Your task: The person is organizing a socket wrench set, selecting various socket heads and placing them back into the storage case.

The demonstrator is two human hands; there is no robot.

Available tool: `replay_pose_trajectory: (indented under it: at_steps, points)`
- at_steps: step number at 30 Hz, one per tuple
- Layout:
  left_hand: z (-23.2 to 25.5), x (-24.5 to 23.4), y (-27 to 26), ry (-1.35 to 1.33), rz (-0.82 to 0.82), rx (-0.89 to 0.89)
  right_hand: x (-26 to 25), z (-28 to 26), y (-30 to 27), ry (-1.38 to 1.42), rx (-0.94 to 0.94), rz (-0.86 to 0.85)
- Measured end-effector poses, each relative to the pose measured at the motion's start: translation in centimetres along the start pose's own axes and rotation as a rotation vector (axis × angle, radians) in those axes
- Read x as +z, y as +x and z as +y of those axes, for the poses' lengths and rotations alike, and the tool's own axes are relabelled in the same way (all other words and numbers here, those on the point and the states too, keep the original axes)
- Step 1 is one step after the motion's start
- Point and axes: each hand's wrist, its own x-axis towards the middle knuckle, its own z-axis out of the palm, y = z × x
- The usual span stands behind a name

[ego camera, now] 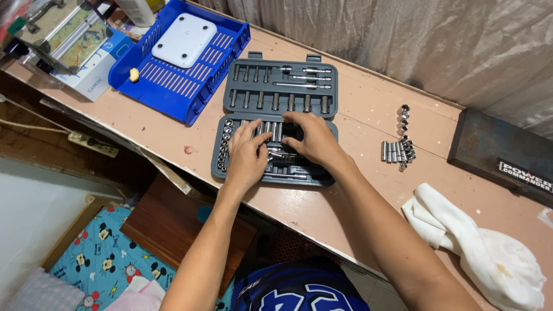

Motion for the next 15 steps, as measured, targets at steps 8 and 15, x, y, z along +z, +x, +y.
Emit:
replay_pose_trajectory:
  at_steps: [8,15]
  points:
    - [3.7,1.1,1.3,-0.249,-0.056,0.159,-2.8,0.4,-3.7,0.095,0.135,0.13]
    - [9.1,5.7,2.8,-0.299,-0.244,0.262,-6.8,1.1,-10.0,0.162,0.444,0.222]
